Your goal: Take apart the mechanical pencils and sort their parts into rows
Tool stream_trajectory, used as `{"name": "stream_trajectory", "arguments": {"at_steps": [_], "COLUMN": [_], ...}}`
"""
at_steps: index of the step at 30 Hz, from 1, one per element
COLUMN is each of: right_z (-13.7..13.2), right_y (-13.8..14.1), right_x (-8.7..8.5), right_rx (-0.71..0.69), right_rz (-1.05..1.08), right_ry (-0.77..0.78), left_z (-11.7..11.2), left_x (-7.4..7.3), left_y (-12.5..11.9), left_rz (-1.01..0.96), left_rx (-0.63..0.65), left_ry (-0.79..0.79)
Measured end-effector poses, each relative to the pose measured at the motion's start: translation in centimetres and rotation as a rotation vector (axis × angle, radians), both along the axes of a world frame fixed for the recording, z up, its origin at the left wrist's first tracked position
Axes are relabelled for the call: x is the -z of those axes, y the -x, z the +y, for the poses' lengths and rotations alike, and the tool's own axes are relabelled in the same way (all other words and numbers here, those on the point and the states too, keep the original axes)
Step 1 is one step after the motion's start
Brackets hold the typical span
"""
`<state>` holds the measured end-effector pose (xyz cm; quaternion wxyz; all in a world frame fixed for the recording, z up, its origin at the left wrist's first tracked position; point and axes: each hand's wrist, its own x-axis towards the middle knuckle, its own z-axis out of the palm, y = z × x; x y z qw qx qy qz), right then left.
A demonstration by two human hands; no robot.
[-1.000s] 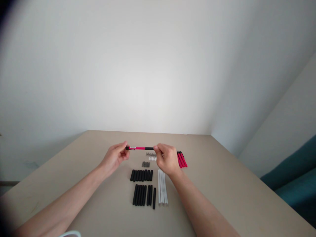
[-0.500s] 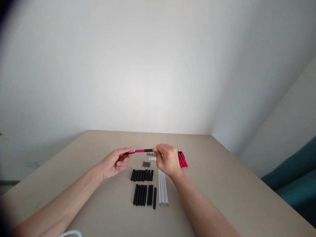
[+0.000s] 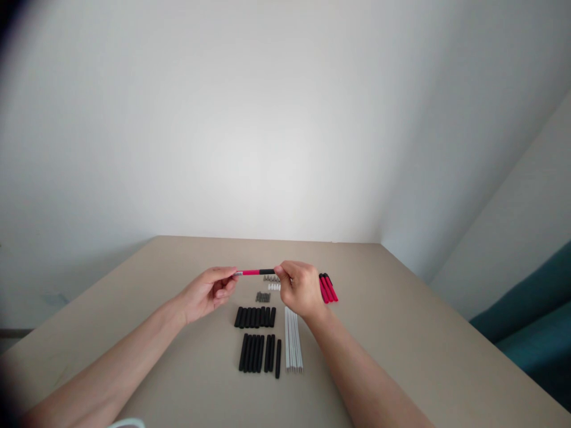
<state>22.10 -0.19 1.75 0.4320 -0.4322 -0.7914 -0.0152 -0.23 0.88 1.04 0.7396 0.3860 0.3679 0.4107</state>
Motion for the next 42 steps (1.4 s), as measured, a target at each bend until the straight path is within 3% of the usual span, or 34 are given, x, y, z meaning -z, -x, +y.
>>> {"name": "stream_trajectory", "arguments": {"at_steps": [6, 15, 18, 25, 30, 36, 42], "right_z": [0.0, 0.1, 0.1, 0.0, 0.2, 0.7, 0.3], "right_y": [0.1, 0.0, 0.2, 2.1, 2.9, 2.5, 2.7], "right_x": [-0.1, 0.1, 0.3, 1.0, 1.2, 1.1, 1.2], "right_rx": [0.003, 0.006, -0.008, -0.35, -0.39, -0.43, -0.553], "right_rz": [0.04, 0.117, 0.234, 0.759, 1.03, 1.189, 1.05], "right_ry": [0.02, 0.062, 0.121, 0.512, 0.667, 0.707, 0.802], "left_z": [0.0, -0.4, -0.4, -0.4, -1.1, -2.2, -2.6], "left_x": [0.0, 0.0, 0.0, 0.4, 0.0, 0.2, 0.8], "left_y": [-0.1, -0.4, -0.4, -0.7, -1.0, -1.2, -1.8], "left_rz": [0.061, 0.216, 0.228, 0.263, 0.347, 0.315, 0.542], "left_rx": [-0.027, -0.097, -0.101, -0.1, -0.016, 0.304, 0.269], "left_ry": [-0.12, -0.421, -0.454, -0.447, -0.51, -0.665, -1.025]}}
